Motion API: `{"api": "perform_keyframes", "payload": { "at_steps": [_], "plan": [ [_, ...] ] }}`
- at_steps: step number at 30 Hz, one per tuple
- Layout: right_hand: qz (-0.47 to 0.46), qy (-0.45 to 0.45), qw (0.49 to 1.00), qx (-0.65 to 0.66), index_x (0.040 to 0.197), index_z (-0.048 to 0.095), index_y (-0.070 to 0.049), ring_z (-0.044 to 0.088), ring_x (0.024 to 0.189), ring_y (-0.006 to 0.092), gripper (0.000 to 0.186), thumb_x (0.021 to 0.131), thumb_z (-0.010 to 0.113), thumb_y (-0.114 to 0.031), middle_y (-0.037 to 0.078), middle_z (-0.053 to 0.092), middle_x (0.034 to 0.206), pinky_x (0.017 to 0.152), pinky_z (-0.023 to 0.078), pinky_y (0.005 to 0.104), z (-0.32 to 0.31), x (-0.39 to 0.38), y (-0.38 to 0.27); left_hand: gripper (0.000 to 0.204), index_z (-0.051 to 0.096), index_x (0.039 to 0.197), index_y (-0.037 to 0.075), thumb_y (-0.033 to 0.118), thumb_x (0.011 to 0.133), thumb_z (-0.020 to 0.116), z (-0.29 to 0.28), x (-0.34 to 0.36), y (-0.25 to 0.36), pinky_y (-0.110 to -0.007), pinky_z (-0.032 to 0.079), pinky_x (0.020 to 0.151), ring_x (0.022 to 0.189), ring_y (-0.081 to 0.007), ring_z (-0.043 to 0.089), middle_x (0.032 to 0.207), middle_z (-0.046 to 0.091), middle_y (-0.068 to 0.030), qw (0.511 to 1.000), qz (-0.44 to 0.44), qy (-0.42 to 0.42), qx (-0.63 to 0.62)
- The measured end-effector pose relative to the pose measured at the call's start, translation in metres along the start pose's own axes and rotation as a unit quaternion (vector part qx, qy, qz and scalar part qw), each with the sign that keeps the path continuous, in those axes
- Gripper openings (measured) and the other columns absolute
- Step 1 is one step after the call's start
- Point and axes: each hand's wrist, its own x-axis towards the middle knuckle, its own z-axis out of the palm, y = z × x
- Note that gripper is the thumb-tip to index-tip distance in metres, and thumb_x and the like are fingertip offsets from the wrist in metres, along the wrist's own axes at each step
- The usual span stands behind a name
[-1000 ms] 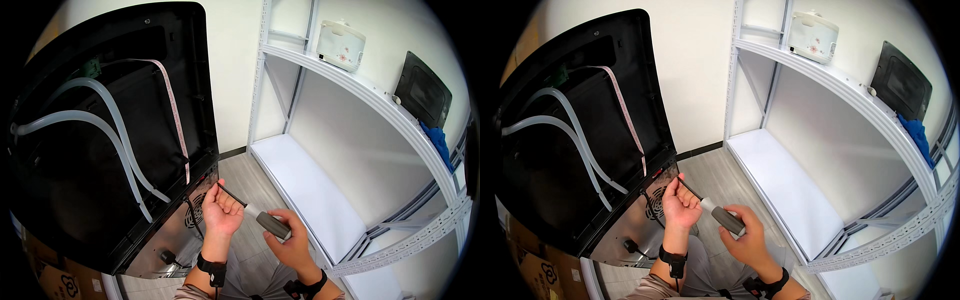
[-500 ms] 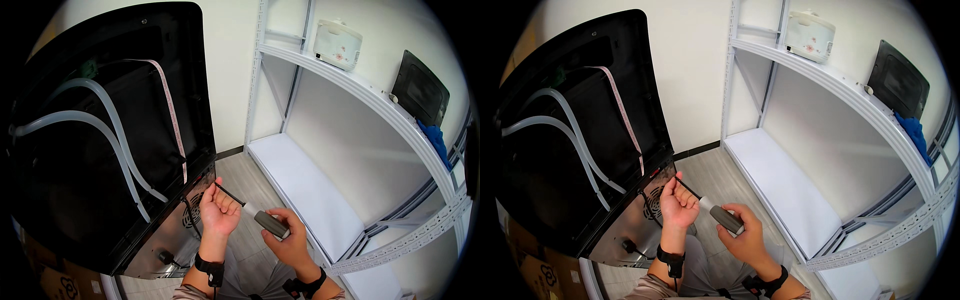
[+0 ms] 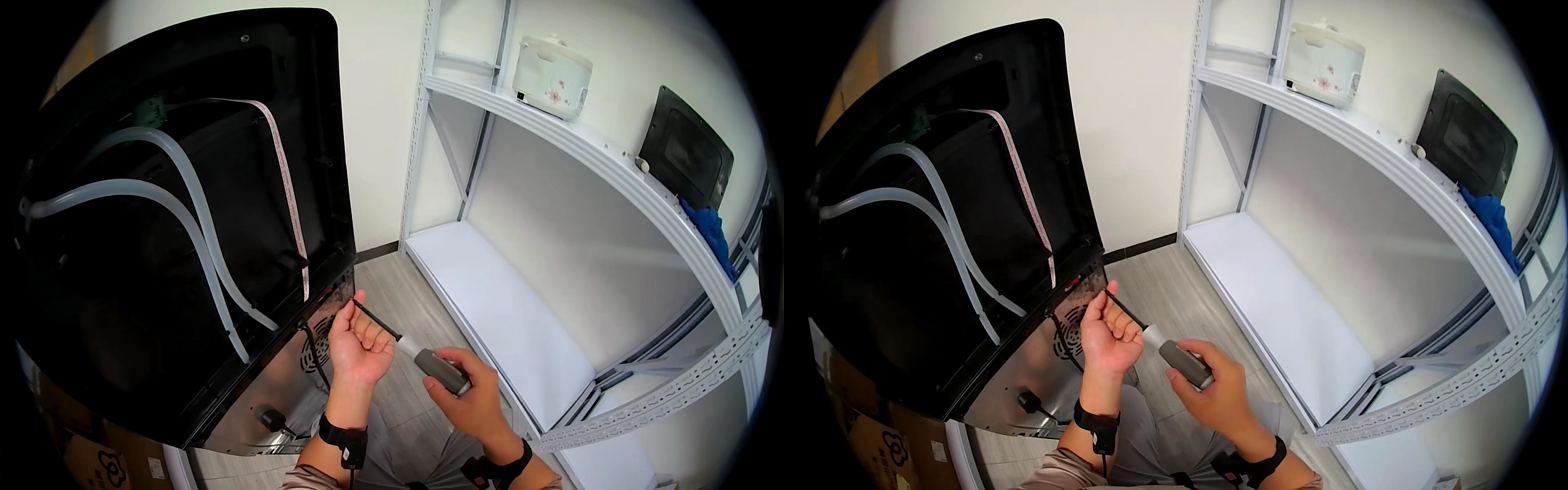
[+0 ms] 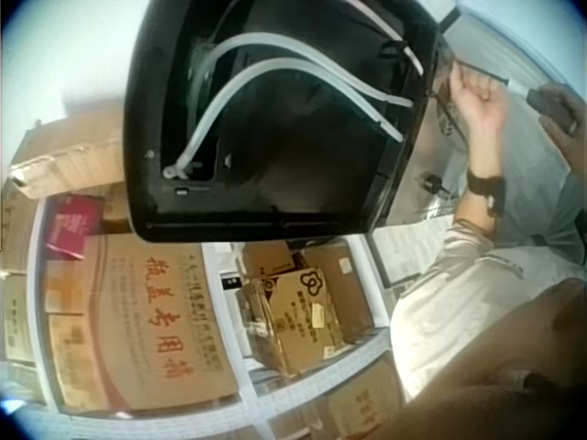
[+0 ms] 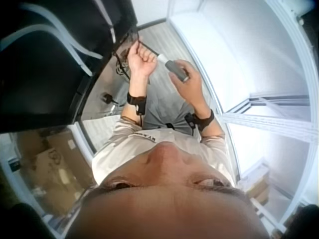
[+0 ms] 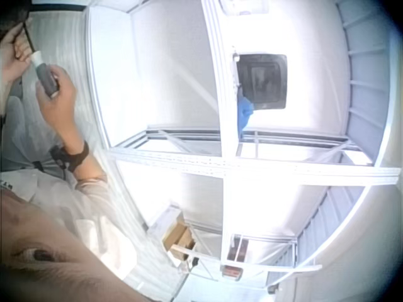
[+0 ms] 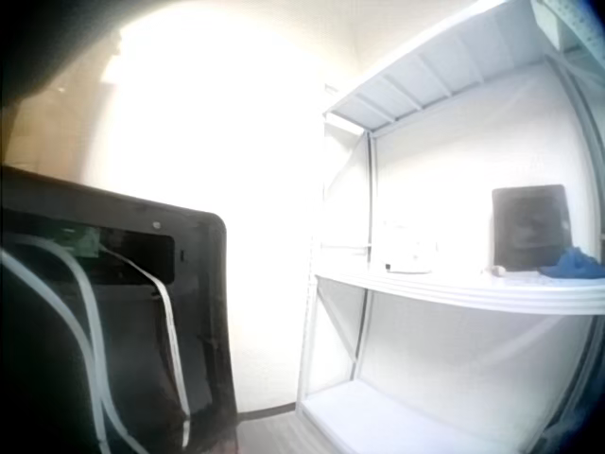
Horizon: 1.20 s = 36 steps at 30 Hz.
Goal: The person uses a screwdriver to remove screws from the back panel of a black appliance. They work methodically, unscrewing fasteners and setting them aside while seated on the floor.
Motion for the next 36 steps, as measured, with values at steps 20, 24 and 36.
{"api": "perform_keyframes", "payload": {
  "at_steps": [20,24,36],
  "plan": [
    [0.114,-0.02,0.985,0.128,0.122,0.054,0.002,0.065,0.081,0.0133,0.042,0.084,0.069,-0.002,0.01,0.067,0.101,0.068,0.052,0.0257,-0.002,-0.002,-0.002,0.019,0.065,0.097,0.016,0.029,0.098,0.051,-0.002,0.001,-0.003,-0.024,0.023,0.041,0.042,-0.0077,0.025,0.051,0.027,0.0084,1.0,0.013,-0.003,0.024],
    [0.005,0.021,0.999,0.034,0.115,0.058,0.001,0.064,0.089,0.0151,0.036,0.081,0.072,-0.005,0.009,0.067,0.101,0.08,0.05,0.0271,0.003,-0.001,0.003,0.021,0.064,0.099,0.017,0.031,0.099,0.049,-0.004,0.002,-0.004,-0.024,0.024,0.041,0.042,-0.0069,0.025,0.051,0.024,0.0084,0.999,0.011,-0.026,0.024],
    [-0.035,0.044,0.998,0.03,0.106,0.064,-0.001,0.064,0.098,0.0212,0.033,0.076,0.076,0.0,0.013,0.066,0.11,0.087,0.05,0.0311,0.003,0.003,0.017,0.019,0.063,0.104,0.017,0.029,0.099,0.048,-0.005,0.0,-0.003,-0.023,0.024,0.044,0.044,-0.0063,0.025,0.052,0.024,0.0082,0.999,0.015,-0.011,0.03]
  ]
}}
